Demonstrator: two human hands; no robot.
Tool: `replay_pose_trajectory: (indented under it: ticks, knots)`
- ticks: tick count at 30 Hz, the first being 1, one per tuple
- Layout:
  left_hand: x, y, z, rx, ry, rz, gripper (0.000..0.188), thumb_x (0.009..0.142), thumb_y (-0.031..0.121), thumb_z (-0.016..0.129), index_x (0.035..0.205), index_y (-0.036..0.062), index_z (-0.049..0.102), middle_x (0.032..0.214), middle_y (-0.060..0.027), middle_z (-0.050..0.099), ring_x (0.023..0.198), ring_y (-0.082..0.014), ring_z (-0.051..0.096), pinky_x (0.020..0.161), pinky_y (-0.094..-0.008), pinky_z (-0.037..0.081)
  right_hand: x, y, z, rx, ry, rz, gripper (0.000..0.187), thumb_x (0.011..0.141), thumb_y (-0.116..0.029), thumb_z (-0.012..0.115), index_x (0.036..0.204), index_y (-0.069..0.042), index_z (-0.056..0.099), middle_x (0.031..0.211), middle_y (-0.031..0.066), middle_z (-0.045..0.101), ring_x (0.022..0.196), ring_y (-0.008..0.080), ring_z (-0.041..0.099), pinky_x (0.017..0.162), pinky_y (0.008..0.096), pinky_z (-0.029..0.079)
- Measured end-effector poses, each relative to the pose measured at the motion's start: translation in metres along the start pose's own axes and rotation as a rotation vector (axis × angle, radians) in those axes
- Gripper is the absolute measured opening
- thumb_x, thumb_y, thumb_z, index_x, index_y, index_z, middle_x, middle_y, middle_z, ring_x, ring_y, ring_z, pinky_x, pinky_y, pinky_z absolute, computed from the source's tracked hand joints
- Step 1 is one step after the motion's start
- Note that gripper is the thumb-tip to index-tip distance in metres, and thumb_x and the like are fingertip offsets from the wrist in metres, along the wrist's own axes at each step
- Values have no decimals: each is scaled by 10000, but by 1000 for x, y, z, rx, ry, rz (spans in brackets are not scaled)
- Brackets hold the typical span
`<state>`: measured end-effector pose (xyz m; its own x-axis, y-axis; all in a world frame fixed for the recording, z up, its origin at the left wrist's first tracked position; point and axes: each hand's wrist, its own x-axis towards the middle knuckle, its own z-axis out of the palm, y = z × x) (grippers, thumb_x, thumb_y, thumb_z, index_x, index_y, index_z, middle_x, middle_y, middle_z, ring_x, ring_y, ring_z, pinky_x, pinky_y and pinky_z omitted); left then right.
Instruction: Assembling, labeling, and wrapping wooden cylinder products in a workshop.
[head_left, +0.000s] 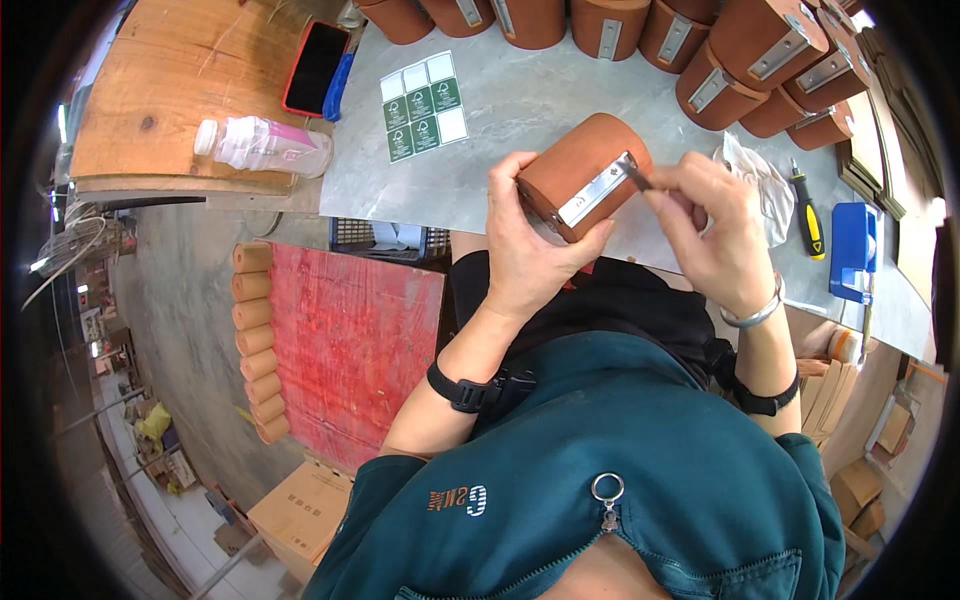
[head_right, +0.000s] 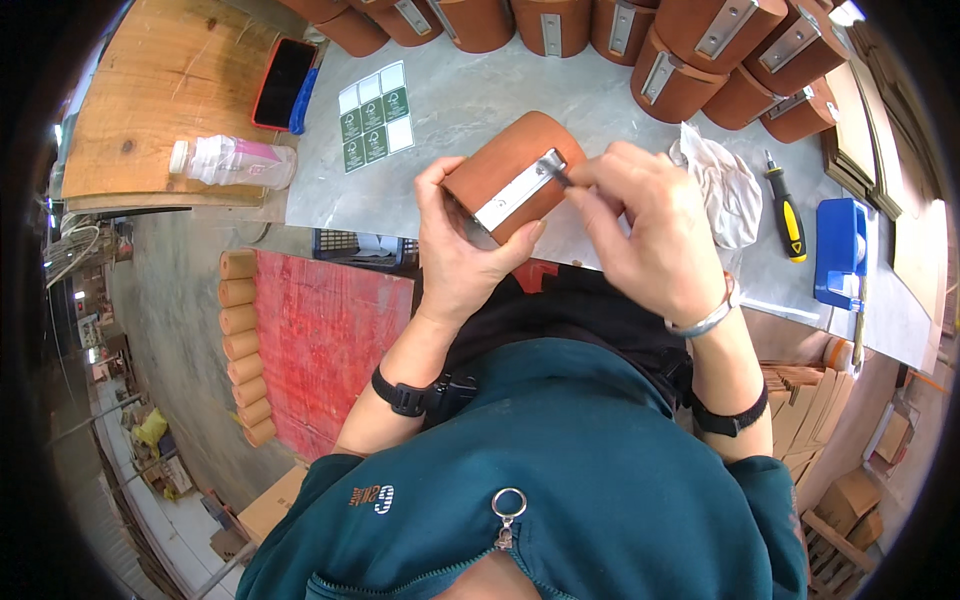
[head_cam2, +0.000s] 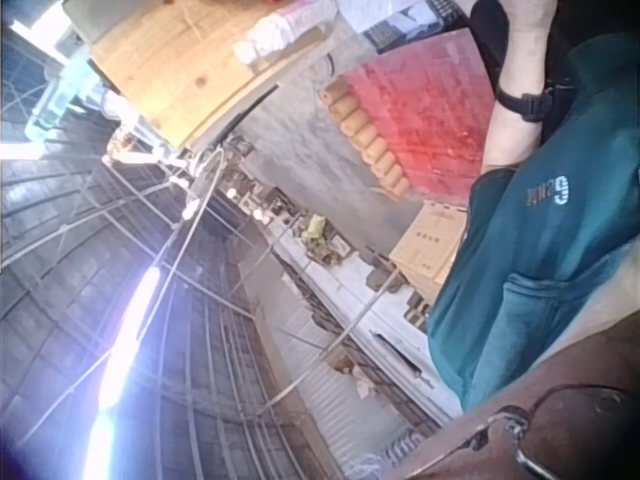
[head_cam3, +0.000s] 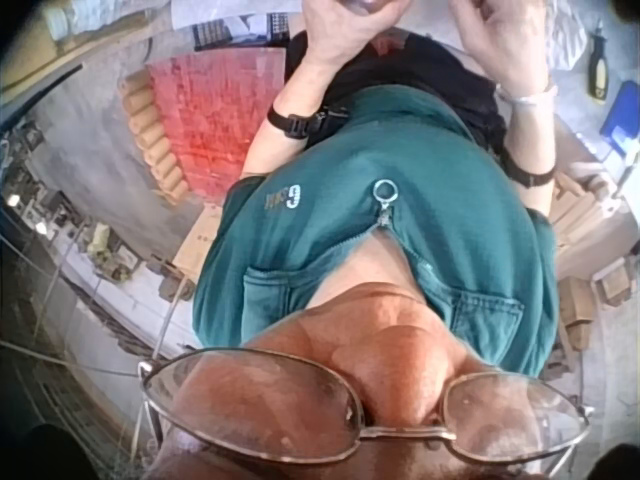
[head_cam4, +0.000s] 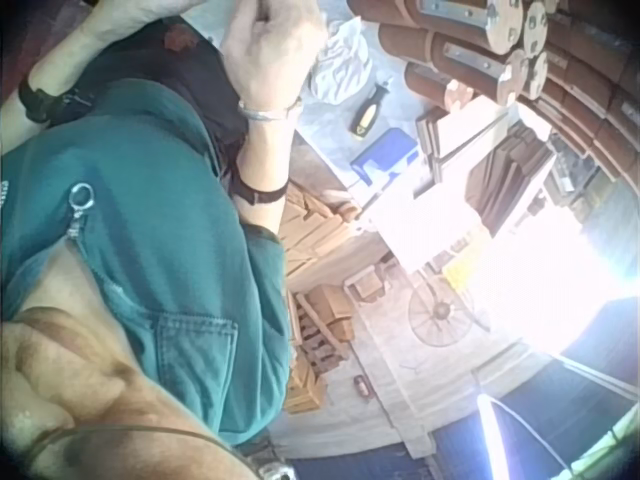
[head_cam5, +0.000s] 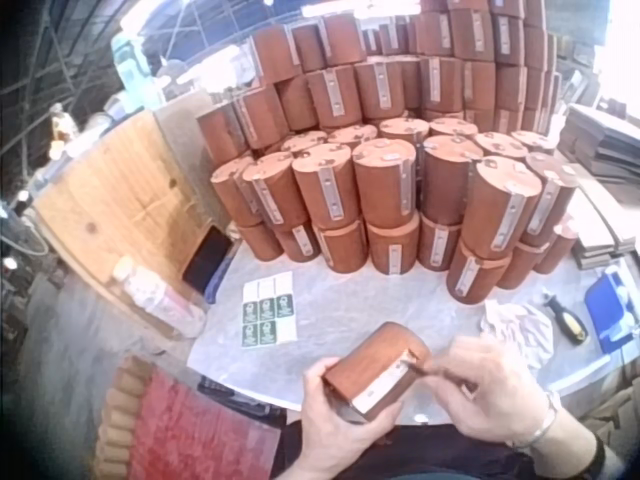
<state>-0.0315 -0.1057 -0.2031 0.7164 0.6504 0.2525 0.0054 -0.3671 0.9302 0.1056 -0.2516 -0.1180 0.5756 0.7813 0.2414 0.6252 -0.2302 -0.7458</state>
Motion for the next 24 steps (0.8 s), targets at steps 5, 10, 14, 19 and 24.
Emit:
replay_pose_trajectory:
  ticks: [5, 10, 14, 19, 24]
  knots:
    - [-1, -4, 1, -73, 7, -37, 872, 648, 178, 929, 1328, 70, 393, 1196, -147, 547, 1099, -273, 589, 939, -402, 505, -5, -11, 9, 34, -120, -164, 91, 827, -27, 690, 918, -36, 680, 809, 105, 636, 688, 306, 587, 672, 374, 401]
    - [0, -4, 2, -63, 14, -44, 881, 643, 178, 929, 1332, 69, 392, 1200, -149, 547, 1106, -274, 590, 940, -403, 507, -3, -9, 12, 48, -115, -175, 85, 826, -28, 685, 910, -34, 673, 835, 113, 650, 714, 319, 598, 684, 374, 406]
    - [0, -4, 1, -62, 17, -54, 878, 641, 184, 935, 1324, 68, 395, 1202, -150, 546, 1110, -274, 589, 942, -405, 507, -1, -9, 11, 43, -132, -190, 88, 824, -24, 684, 911, -33, 674, 848, 115, 657, 725, 320, 605, 688, 369, 409]
    - [0, -1, 1, -36, 11, -37, 870, 642, 194, 940, 1314, 68, 401, 1197, -151, 544, 1102, -281, 590, 940, -404, 504, 1, -9, 11, 37, -100, -141, 78, 830, -30, 687, 904, -10, 674, 787, 124, 638, 693, 319, 608, 658, 377, 433]
    - [-1, -2, -2, 34, 0, 25, 868, 644, 211, 940, 1312, 65, 404, 1194, -147, 542, 1091, -295, 591, 938, -405, 501, 7, 5, 2, 15, 25, -3, 55, 837, -7, 694, 888, 12, 684, 704, 107, 593, 595, 230, 570, 554, 341, 438]
